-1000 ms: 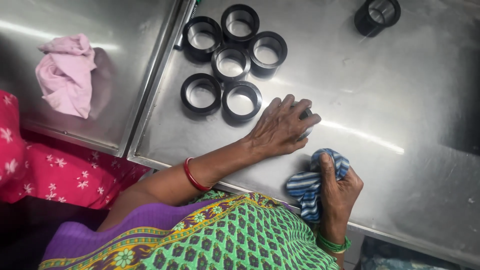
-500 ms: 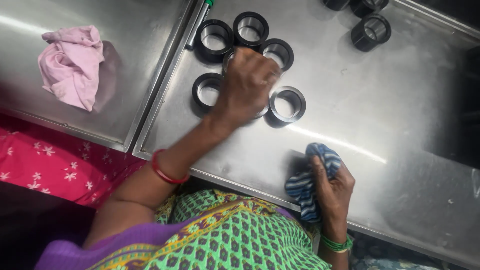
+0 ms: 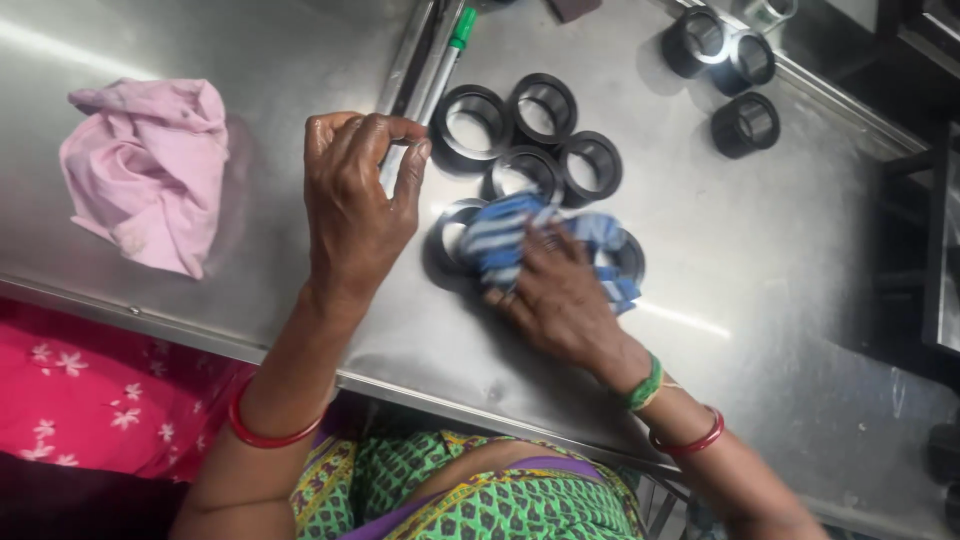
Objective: Cleaning black metal cylinders with a cloth and marking them with a green pen on an industrial workbench.
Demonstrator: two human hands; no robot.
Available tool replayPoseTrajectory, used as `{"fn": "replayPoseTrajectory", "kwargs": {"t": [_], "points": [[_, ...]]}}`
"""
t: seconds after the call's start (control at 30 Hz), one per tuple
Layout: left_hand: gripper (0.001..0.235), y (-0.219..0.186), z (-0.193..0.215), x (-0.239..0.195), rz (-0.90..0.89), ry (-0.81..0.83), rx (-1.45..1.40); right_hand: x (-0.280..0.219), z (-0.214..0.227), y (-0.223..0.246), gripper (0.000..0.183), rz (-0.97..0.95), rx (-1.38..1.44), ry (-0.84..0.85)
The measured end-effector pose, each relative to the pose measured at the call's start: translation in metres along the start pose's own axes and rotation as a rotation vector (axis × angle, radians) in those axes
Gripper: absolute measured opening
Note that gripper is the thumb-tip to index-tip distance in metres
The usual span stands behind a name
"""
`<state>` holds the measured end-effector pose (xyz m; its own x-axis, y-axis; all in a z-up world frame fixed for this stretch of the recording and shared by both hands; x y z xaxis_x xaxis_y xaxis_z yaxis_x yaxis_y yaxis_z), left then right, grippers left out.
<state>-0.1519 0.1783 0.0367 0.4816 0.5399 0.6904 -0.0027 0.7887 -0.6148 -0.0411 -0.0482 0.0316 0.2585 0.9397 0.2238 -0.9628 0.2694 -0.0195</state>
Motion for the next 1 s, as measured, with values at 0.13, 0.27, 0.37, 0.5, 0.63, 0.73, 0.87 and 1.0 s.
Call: {"fn": "replayPoseTrajectory", "kwargs": {"t": [0.13, 0.27, 0.37, 0.5, 0.63, 0.73, 0.87, 1.0], "points": [[0.011, -0.001, 0.009, 0.007, -0.007, -0.026, 0.017, 0.052, -0.002, 0.002, 0.039, 0.226, 0.051, 0.401], [0.011, -0.001, 0.005, 0.005, -0.052, -0.032, -0.042, 0.103, -0.018, -0.067, 0.054, 0.046, 0.192, 0.095], [0.011, -0.006, 0.008, 0.007, -0.045, -0.010, -0.072, 0.129, -0.026, -0.105, 0.055, -0.219, 0.149, 0.056], [0.009, -0.007, 0.009, 0.007, -0.035, -0.016, -0.103, 0.130, -0.026, -0.095, 0.052, -0.205, 0.132, 0.076], [0.010, -0.005, 0.009, 0.010, -0.037, -0.016, -0.078, 0.095, -0.023, -0.033, 0.055, 0.081, 0.171, -0.036], [0.008, -0.004, 0.004, 0.008, -0.020, 0.020, -0.075, 0.071, -0.011, 0.008, 0.055, 0.215, 0.094, 0.080], [0.009, 0.000, -0.004, 0.005, -0.017, 0.067, -0.020, 0.029, -0.005, 0.039, 0.041, 0.317, 0.263, 0.124], [0.010, 0.006, -0.011, 0.003, -0.001, 0.100, 0.007, -0.053, -0.042, 0.025, 0.030, 0.061, 0.851, 0.271]]}}
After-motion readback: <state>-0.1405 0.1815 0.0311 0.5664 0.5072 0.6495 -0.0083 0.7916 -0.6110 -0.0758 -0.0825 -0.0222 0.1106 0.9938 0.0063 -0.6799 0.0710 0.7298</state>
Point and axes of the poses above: each hand's wrist, its own x-axis towards the middle knuckle, its own z-axis out of the back of the hand, y = z × x, the point moved 1 cm from there along x, towards the middle knuckle, and after that the axes turned 4 degrees about -y, right-handed, at the moved point
